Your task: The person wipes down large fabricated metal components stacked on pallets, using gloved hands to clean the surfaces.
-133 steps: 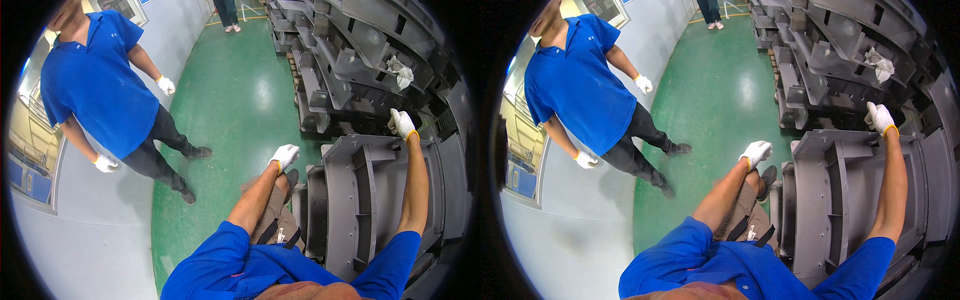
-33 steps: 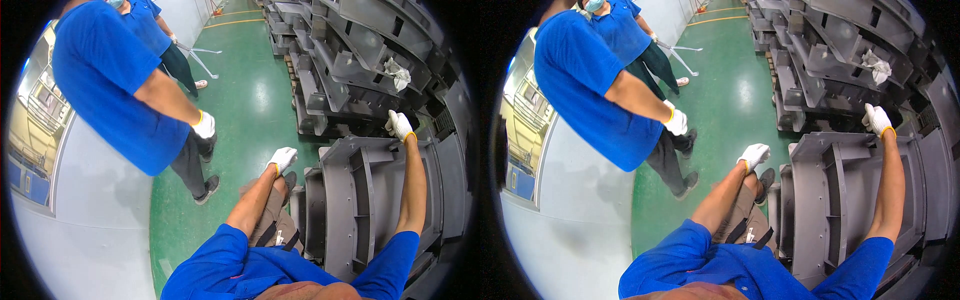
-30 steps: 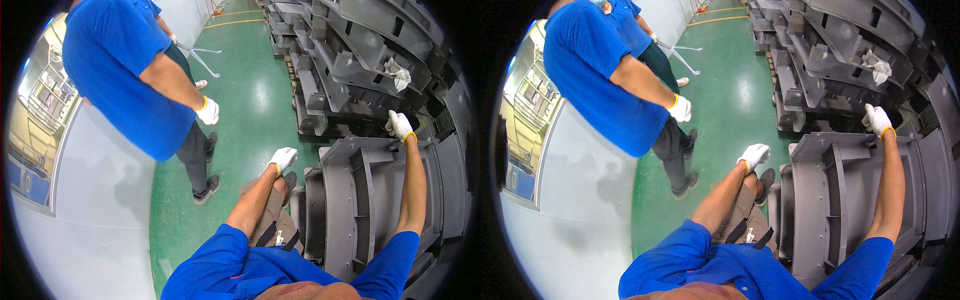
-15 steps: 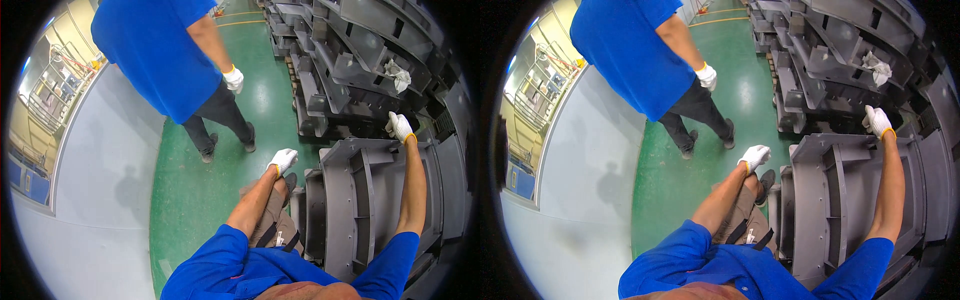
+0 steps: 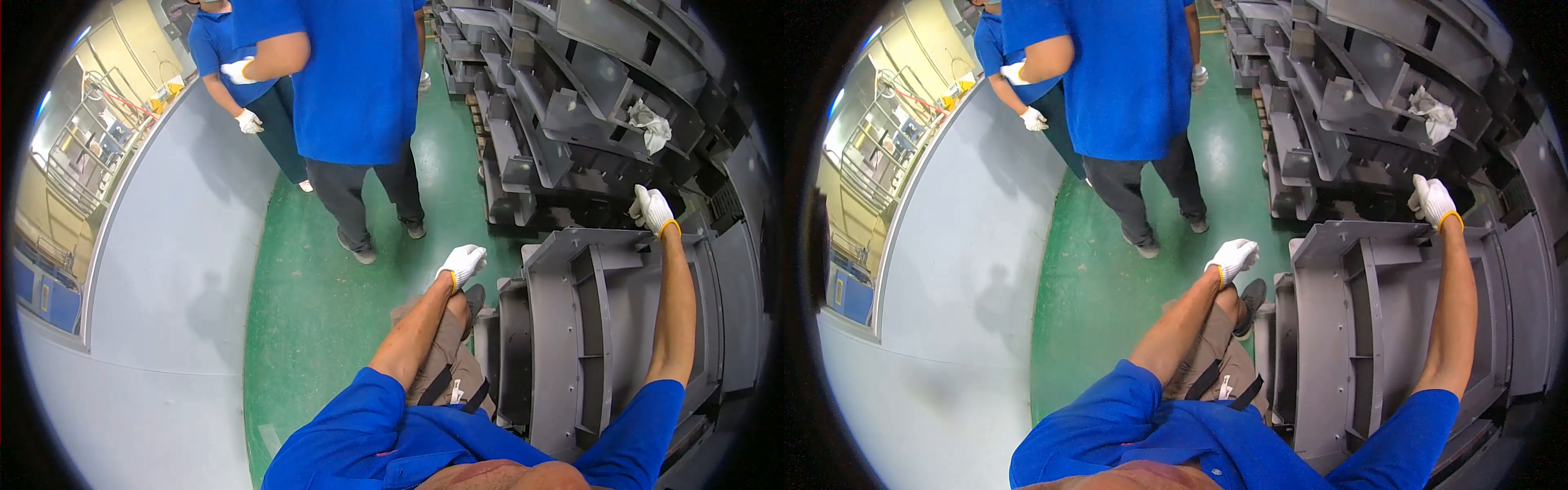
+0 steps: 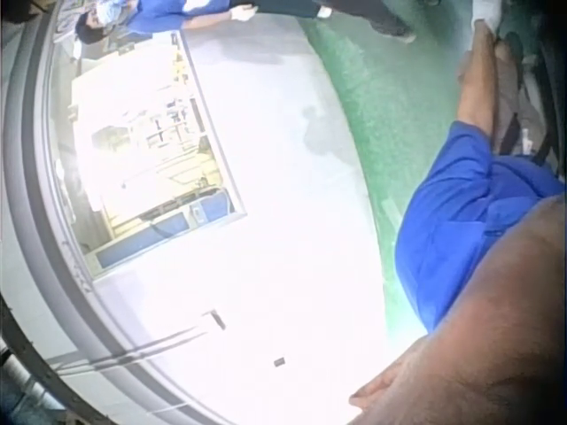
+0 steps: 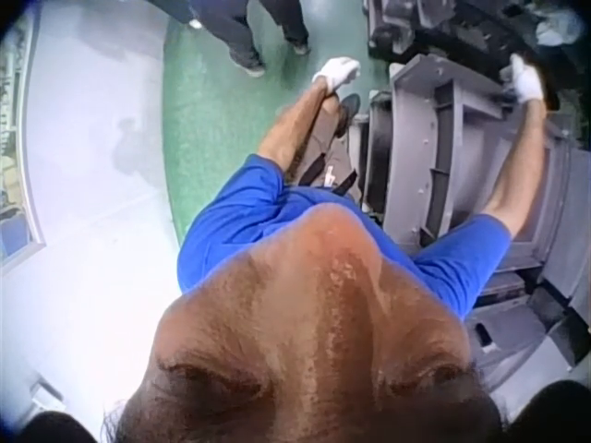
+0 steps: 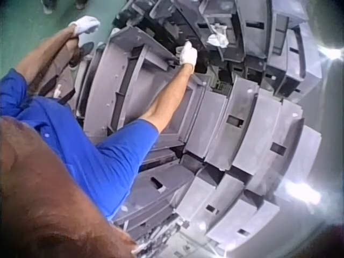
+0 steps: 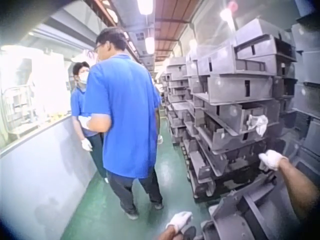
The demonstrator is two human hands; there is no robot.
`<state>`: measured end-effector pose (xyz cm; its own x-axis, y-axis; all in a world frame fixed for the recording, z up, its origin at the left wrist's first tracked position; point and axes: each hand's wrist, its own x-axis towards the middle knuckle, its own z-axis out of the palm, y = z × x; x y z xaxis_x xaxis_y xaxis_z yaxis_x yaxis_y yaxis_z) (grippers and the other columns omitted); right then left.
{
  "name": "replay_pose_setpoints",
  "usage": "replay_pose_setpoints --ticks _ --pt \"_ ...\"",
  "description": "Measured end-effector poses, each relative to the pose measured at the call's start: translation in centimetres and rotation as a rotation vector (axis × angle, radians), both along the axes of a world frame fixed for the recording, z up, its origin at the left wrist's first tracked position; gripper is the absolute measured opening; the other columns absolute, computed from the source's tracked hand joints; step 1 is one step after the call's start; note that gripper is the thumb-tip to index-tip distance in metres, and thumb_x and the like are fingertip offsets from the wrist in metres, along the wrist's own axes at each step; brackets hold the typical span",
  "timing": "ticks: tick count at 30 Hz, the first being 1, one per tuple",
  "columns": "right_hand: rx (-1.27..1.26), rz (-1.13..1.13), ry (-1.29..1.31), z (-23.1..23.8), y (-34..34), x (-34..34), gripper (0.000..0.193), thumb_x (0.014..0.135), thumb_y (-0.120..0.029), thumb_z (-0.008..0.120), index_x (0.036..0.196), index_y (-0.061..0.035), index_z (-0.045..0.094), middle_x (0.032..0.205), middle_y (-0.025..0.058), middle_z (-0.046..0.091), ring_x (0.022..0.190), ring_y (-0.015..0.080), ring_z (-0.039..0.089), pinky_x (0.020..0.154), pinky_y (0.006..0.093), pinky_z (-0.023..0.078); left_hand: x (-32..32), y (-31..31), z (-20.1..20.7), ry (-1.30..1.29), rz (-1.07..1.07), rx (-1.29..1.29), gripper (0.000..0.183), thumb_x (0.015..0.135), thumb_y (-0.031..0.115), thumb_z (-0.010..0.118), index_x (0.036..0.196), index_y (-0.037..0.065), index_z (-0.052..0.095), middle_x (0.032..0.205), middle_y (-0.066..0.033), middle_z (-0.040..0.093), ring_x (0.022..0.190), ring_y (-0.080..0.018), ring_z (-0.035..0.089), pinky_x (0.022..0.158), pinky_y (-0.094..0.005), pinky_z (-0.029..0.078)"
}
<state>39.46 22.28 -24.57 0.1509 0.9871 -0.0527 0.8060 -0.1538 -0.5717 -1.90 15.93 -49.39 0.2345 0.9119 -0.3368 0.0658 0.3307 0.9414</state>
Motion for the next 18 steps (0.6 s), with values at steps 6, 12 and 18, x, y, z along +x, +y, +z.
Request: replay_pose_setpoints --ticks 6,12,18 --pt "-0.003 -0.014 -0.005 0.14 -0.18 -0.32 0.067 0.09 -0.05 0.038 0.068 0.0079 0.065 0.062 0.018 0.062 0.053 0.0273 0.06 0.06 0.038 0.049 0.18 -0.15 0.07 -0.033 0.042 0.002 0.036 0.092 0.034 0.053 0.1 0.0 0.064 0.08 -0.0071 0.065 0.07 -0.0146 0.058 0.064 -0.0294 0.048" --pt "0.047 -0.022 -0.007 0.02 -0.29 -0.35 0.064 0.09 -0.046 0.039 0.064 0.0071 0.063 0.058 0.0154 0.06 0.047 0.0244 0.055 0.054 0.0373 0.045 0.19 -0.02 -0.07 -0.019 0.03 0.012 0.036 0.092 0.034 0.052 0.1 0.001 0.064 0.08 -0.0071 0.065 0.069 -0.0143 0.058 0.063 -0.0296 0.048" --pt "0.035 -0.017 -0.003 0.28 -0.43 -0.93 0.065 0.09 -0.047 0.039 0.065 0.0076 0.063 0.06 0.0167 0.061 0.049 0.026 0.057 0.057 0.0383 0.046 0.04 -0.15 0.01 -0.019 0.035 0.016 0.034 0.093 0.032 0.051 0.1 0.001 0.064 0.079 -0.0061 0.064 0.068 -0.0136 0.056 0.062 -0.029 0.047"
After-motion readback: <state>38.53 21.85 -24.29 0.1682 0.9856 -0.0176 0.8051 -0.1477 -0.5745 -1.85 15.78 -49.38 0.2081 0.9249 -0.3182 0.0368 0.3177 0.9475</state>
